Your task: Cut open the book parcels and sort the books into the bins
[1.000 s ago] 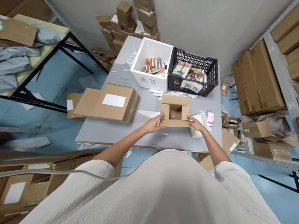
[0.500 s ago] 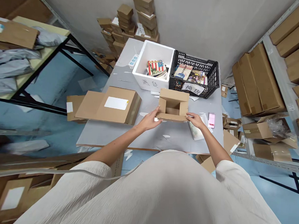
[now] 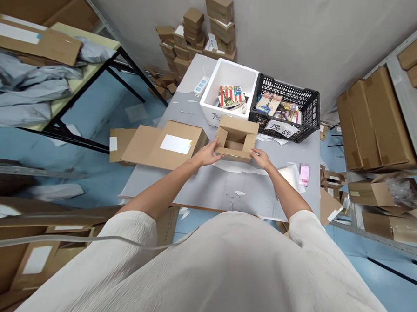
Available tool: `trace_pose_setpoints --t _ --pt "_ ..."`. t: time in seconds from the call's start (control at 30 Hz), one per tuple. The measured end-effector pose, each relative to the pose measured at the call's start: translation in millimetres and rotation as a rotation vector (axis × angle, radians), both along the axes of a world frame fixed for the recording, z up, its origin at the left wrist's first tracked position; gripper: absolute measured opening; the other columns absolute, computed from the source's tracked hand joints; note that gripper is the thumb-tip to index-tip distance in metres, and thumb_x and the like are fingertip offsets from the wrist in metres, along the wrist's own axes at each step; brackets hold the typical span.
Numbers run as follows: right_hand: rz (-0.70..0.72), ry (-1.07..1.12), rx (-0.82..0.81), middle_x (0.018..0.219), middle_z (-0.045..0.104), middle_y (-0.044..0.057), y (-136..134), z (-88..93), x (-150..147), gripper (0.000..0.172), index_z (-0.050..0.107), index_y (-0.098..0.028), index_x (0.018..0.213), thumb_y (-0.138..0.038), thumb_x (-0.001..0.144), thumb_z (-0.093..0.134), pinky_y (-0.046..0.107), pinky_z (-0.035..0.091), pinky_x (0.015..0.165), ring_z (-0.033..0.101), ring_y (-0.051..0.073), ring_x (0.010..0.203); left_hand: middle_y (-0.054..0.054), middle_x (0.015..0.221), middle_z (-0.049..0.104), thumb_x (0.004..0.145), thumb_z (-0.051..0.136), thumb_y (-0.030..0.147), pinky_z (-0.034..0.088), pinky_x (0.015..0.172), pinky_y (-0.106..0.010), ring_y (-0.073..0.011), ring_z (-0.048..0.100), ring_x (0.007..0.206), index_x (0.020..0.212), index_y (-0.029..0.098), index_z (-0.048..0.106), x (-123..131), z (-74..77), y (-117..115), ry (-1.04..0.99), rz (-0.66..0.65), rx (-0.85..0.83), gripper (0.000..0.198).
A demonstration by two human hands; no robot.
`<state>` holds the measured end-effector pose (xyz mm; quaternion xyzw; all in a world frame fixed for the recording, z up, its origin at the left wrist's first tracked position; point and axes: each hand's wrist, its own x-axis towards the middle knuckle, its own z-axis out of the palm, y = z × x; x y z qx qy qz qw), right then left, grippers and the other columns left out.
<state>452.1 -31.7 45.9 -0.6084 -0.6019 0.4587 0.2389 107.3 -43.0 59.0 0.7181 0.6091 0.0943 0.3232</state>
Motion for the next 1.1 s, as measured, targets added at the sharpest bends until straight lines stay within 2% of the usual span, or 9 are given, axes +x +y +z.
trace_pose_setpoints --t 0.1,0.2,0.27,0.4,0.5,0.67,0.8,0.9,1.1 --pt "-0.01 -0.009 -0.03 0.156 0.075 0.014 0 -3.1 -4 0.058 0.087 -0.023 0.132 -0.068 0.098 0.075 0.056 0.05 0.133 0.066 0.036 0.15 -0.024 0.175 0.053 0.095 0.071 0.044 0.03 0.141 -0.061 -0.0447 0.047 0.165 0.186 0.013 0.019 0 -4.0 4 0.082 -0.042 0.069 0.11" --pt "-0.016 0.021 -0.086 0.161 0.07 0.013 -3 -4.1 -4 0.059 0.085 -0.024 0.136 -0.07 0.1 0.071 0.053 0.06 0.122 0.068 0.034 0.145 -0.024 0.177 0.051 0.095 0.071 0.04 0.005 0.146 -0.068 -0.045 0.028 0.177 0.183 0.014 0.032 7 -2.2 3 0.138 -0.141 0.146 0.1" --pt "-0.011 0.034 -0.114 0.16 0.07 0.013 -5 -3.3 0 0.06 0.084 -0.024 0.136 -0.072 0.102 0.069 0.05 0.066 0.113 0.07 0.033 0.139 -0.022 0.178 0.05 0.094 0.073 0.039 -0.002 0.145 -0.071 -0.0444 0.023 0.178 0.181 0.016 0.037 16 1.7 0 0.132 -0.209 0.178 0.096" --pt "-0.044 0.003 -0.081 0.149 0.073 0.015 -10 -0.7 20 0.063 0.082 -0.022 0.135 -0.074 0.107 0.06 0.044 0.068 0.105 0.074 0.03 0.128 -0.022 0.182 0.044 0.093 0.075 0.039 -0.001 0.143 -0.075 -0.0453 0.023 0.178 0.18 0.019 0.04 45 15.2 -7 0.055 -0.303 0.239 0.095" --pt "-0.116 -0.02 -0.069 0.144 0.074 0.014 -20 -1.6 47 0.06 0.081 -0.022 0.136 -0.071 0.107 0.059 0.041 0.067 0.103 0.075 0.027 0.123 -0.02 0.181 0.046 0.095 0.074 0.035 0.003 0.143 -0.075 -0.0452 0.025 0.177 0.176 0.024 0.047 76 27.3 -13 -0.051 -0.371 0.295 0.086" --pt "-0.251 -0.081 -0.075 0.142 0.078 0.012 -57 -9.7 108 0.044 0.082 -0.023 0.131 -0.051 0.102 0.065 0.049 0.06 0.117 0.074 0.027 0.125 -0.018 0.179 0.049 0.1 0.064 0.026 0.016 0.143 -0.07 -0.042 0.037 0.171 0.171 0.025 0.055 143 35.5 -31 -0.185 -0.506 0.327 0.071" --pt "-0.379 -0.172 -0.137 0.155 0.073 0.015 -97 -17.3 159 0.043 0.08 -0.021 0.134 -0.036 0.097 0.066 0.051 0.055 0.124 0.074 0.029 0.132 -0.017 0.178 0.049 0.103 0.058 0.025 0.028 0.14 -0.063 -0.0384 0.044 0.166 0.169 0.025 0.056 193 20.0 -48 -0.202 -0.554 0.257 0.066" --pt "-0.462 -0.267 -0.194 0.164 0.067 0.019 -122 -23.9 191 0.051 0.076 -0.016 0.142 -0.029 0.094 0.065 0.05 0.053 0.127 0.072 0.031 0.139 -0.017 0.177 0.051 0.102 0.059 0.023 0.034 0.137 -0.062 -0.039 0.046 0.165 0.166 0.024 0.06 223 -2.1 -60 -0.191 -0.548 0.151 0.064" --pt "-0.472 -0.351 -0.298 0.164 0.067 0.021 -149 -44.9 229 0.058 0.075 -0.014 0.145 -0.028 0.088 0.071 0.05 0.046 0.134 0.066 0.034 0.152 -0.015 0.172 0.056 0.097 0.065 0.023 0.047 0.133 -0.057 -0.0385 0.056 0.157 0.16 0.024 0.065 267 -49.0 -85 -0.185 -0.511 -0.055 0.063"
